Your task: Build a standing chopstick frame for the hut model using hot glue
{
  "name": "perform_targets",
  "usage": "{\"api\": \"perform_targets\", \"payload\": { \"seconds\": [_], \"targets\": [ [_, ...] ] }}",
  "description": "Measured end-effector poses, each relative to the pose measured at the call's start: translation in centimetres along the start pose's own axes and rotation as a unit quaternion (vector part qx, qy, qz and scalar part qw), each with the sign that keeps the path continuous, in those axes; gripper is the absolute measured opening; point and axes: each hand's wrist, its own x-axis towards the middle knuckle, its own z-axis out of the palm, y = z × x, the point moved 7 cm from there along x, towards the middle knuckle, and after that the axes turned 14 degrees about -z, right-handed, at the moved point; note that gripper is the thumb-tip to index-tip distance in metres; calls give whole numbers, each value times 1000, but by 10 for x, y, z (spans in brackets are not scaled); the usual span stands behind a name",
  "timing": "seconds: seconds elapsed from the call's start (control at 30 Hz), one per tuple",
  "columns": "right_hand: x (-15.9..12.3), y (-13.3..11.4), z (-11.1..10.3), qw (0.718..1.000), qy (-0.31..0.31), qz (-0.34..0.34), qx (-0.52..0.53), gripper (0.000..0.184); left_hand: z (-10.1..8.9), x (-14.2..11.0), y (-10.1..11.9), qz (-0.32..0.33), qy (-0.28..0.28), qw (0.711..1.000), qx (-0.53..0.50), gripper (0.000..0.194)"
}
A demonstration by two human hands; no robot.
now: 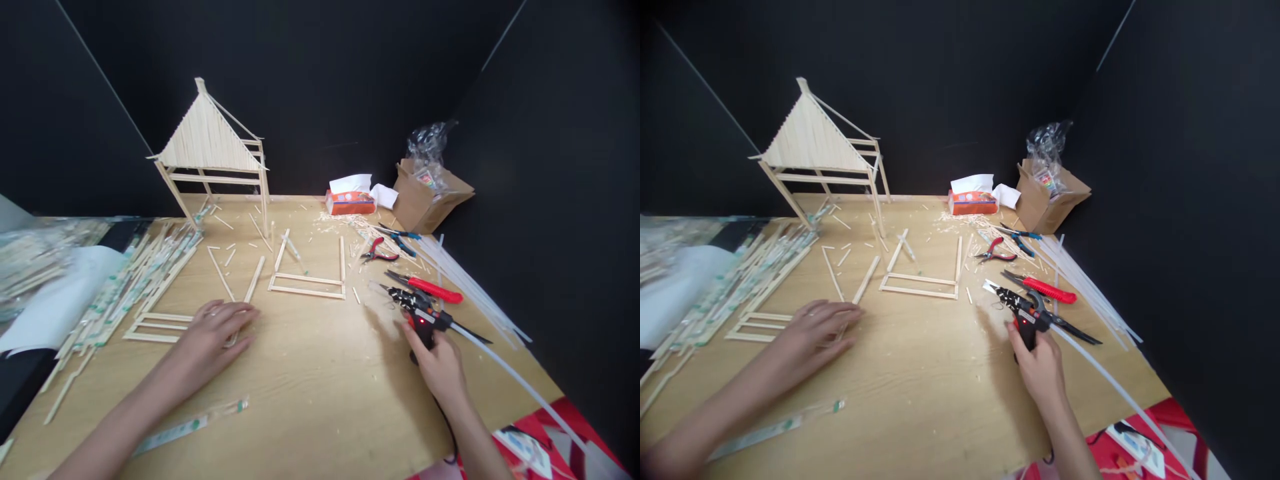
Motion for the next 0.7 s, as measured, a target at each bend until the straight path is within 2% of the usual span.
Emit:
{"api": "perform_targets", "payload": {
  "seconds": [0.07,0.13,0.3,0.43,0.7],
  "targets": [
    [-8,-4,1,999,8,30,43,55,11,18,20,13,-15,1000,-14,36],
    [-15,-9,2,992,19,64,106,57,23,39,35,16,-8,1000,-18,38],
    [-26,-17,2,969,33,108,221,54,46,72,52,32,4,999,-15,33],
    [-35,-16,3,972,19,121,199,49,47,73,53,45,-3,999,-24,29],
    [-69,-50,35,984,-95,11,148,34,47,58,66,61,-45,995,-68,37]
  ]
}}
